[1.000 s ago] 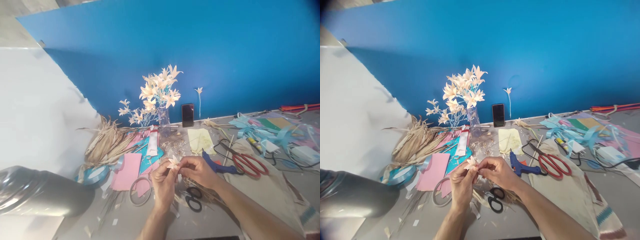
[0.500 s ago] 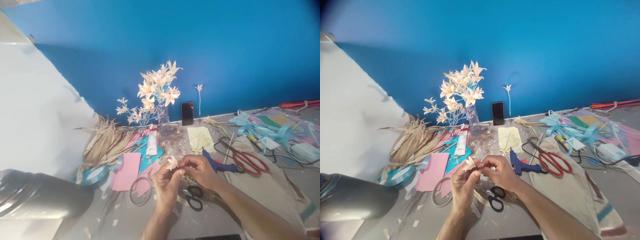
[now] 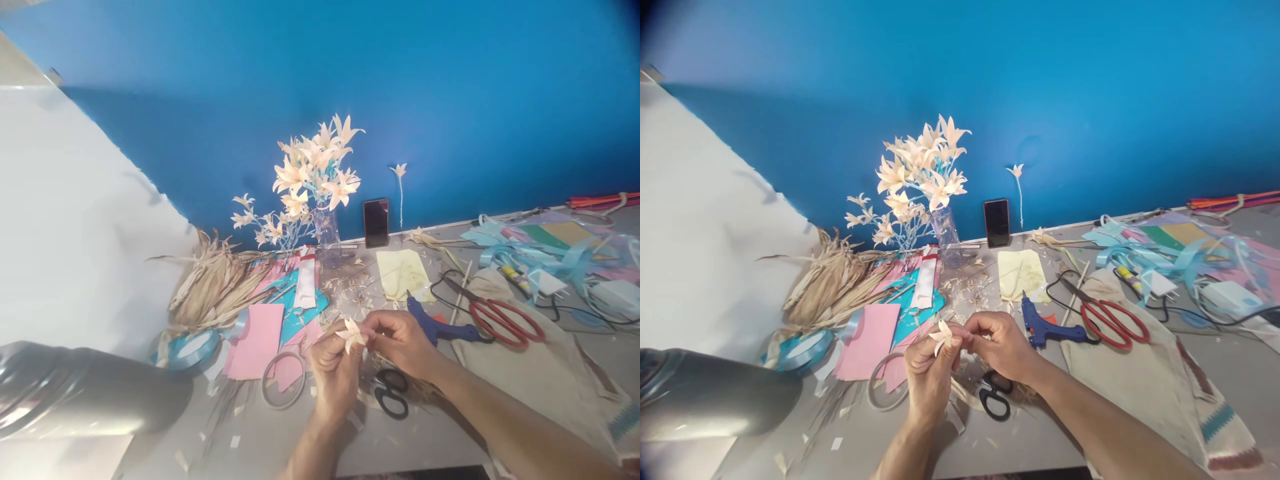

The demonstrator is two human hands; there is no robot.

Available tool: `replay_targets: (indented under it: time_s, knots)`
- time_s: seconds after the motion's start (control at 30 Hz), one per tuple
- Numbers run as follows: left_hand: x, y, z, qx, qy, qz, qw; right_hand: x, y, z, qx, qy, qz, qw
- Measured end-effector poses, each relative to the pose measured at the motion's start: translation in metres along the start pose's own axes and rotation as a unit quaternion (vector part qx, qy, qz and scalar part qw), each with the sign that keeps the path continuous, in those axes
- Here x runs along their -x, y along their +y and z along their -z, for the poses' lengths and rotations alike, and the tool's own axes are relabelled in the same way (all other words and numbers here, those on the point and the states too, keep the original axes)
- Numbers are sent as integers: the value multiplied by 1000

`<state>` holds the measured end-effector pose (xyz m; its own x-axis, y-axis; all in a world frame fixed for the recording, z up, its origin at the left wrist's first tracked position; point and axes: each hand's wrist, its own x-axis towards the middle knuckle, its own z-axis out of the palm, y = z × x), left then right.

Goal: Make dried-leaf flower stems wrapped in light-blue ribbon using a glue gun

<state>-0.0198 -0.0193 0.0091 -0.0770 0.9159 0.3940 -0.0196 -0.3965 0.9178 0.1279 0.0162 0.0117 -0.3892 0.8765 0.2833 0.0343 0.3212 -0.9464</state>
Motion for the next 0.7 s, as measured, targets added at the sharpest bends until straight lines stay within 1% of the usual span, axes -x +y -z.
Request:
replay_targets:
  time_s: [0.13,0.23,0.37,0.57,0.7]
  knots:
    - [0,2,1,-10,-2,5,1000,1,1,0,-43,-5,-29,999]
    - [0,4,1,-2,-4,15,1000,1,0,-1,-70,-7,-38,997]
    - [0,2,1,1,-7,24,1000,1,-1,-3,-82,-3,-50,995]
    - [0,3,0,-20,19,41,999,-2,1,-1,-100,-7,-74,992]
    - [0,5,0,-35,18,69,997,-6,5,2,-136,-4,-89,987]
